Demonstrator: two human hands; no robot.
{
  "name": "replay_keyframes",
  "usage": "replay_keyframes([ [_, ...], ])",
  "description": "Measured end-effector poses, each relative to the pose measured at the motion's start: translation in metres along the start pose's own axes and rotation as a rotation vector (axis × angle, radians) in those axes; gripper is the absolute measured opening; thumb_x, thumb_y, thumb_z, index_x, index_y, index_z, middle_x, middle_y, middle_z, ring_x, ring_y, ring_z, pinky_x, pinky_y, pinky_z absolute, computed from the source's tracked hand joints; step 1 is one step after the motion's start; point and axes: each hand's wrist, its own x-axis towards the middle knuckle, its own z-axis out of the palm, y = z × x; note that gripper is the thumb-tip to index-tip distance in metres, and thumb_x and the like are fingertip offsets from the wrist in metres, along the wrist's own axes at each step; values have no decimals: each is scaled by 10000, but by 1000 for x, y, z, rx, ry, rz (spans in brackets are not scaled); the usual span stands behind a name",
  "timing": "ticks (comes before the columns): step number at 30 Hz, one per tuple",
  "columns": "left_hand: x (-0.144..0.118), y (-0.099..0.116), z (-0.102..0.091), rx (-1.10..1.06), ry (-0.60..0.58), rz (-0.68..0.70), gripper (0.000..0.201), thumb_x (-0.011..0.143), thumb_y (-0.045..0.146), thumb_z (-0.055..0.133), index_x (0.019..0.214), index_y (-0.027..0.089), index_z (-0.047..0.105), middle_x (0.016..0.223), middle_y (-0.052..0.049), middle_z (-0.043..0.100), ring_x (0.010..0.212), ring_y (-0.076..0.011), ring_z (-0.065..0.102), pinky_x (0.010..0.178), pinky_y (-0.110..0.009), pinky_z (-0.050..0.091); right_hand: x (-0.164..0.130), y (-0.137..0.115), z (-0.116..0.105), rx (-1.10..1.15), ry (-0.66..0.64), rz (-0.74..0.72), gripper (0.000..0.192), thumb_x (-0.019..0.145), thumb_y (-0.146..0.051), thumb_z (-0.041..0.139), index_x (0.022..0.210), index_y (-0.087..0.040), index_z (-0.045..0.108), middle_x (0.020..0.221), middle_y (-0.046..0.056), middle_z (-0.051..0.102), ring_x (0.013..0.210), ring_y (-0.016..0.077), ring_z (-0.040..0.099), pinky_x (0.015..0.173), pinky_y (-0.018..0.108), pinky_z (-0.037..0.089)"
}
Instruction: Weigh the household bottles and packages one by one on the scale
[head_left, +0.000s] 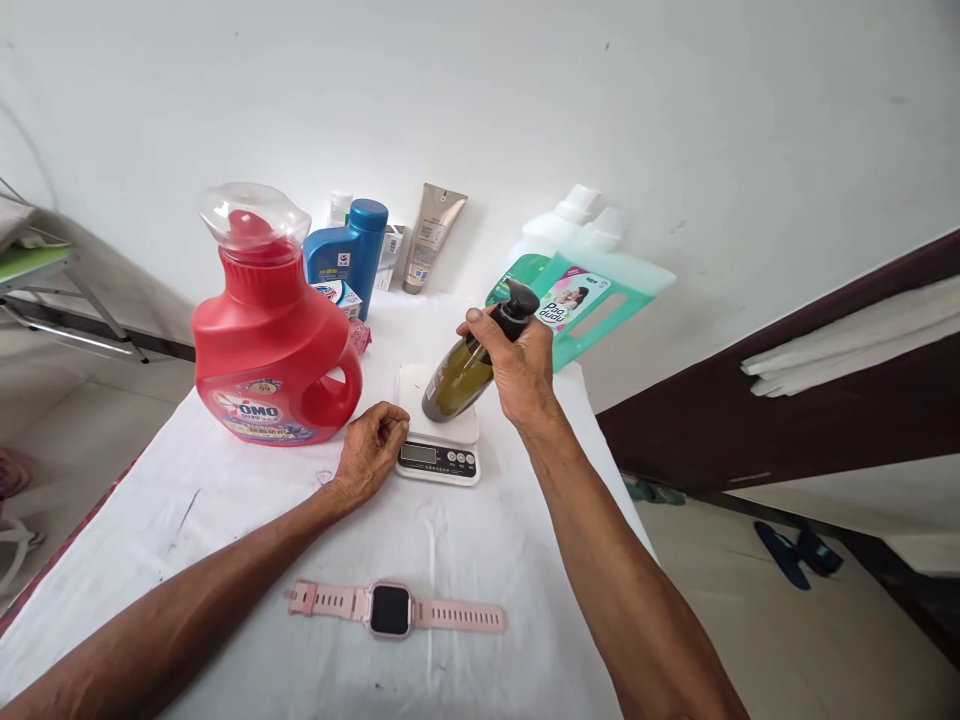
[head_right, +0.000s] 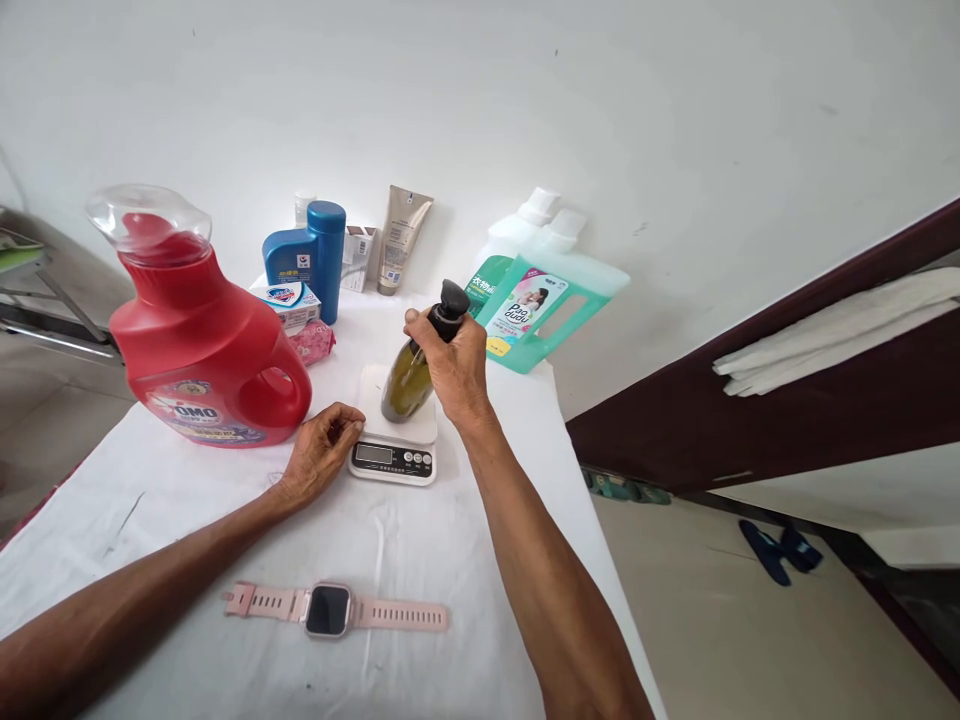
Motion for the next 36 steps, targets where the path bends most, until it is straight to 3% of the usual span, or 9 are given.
replay_keyframes([
  [5, -1, 0, 0, -2, -3, 4, 154, 879, 314, 585, 880, 182, 664, 682, 29, 576, 630, -119, 497, 618, -245, 408, -4, 0, -1, 5, -6, -11, 382, 829, -589, 796, 846, -223, 691, 820, 2, 702, 801, 192, 643, 789, 355, 520],
  [11, -1, 3, -1, -6, 2, -6, 167, 868, 336, 594, 873, 183, 661, 691, 24, 581, 638, -123, 504, 610, -247, 401, -10, 5, -9, 8, -55, -56, 469, 848, -681, 738, 1037, -255, 685, 1073, 35, 733, 1059, 245, 662, 948, 404, 517],
  [15, 0, 4, -2, -5, 18, -23, 189, 872, 359, 597, 874, 182, 661, 704, 20, 583, 643, -124, 501, 611, -252, 393, -28, 26, -31, 93, 92, -12, 535, 930, -765, 537, 1087, -276, 686, 1200, 60, 724, 1195, 263, 649, 1040, 442, 486],
  [19, 0, 6, -3, -2, 26, -50, 237, 900, 405, 579, 871, 182, 655, 717, 15, 583, 657, -130, 502, 620, -262, 387, -67, 72, -55, 157, 313, 239, 631, 872, -828, 545, 1014, -230, 689, 1092, 99, 744, 1075, 269, 700, 991, 462, 519],
  [21, 1, 6, -4, 7, 20, -53, 256, 918, 417, 554, 887, 184, 657, 726, 12, 581, 653, -132, 492, 614, -268, 377, -87, 95, -62, 153, 340, 343, 674, 834, -857, 565, 971, -209, 692, 1018, 106, 747, 991, 268, 711, 952, 466, 539],
  [24, 1, 5, -5, 60, 12, -30, 230, 939, 386, 512, 896, 193, 631, 742, 11, 572, 640, -133, 478, 615, -278, 381, -107, 117, -65, 127, 340, 351, 639, 868, -824, 566, 919, -200, 694, 958, 91, 735, 917, 243, 706, 910, 436, 551],
  [28, 1, 0, -6, 143, 55, 10, 137, 924, 331, 526, 945, 202, 567, 865, -24, 621, 718, -155, 562, 695, -304, 470, -113, 123, -66, 95, 311, 327, 613, 937, -779, 512, 891, -197, 698, 933, 81, 726, 857, 224, 700, 833, 401, 552],
  [36, 1, -4, -6, 221, 53, 4, 306, 955, 363, 504, 1167, 172, 617, 1215, -136, 668, 952, -221, 681, 883, -402, 567, -112, 119, -70, 39, 256, 310, 611, 985, -752, 450, 876, -200, 689, 900, 72, 722, 841, 220, 692, 804, 384, 547],
])
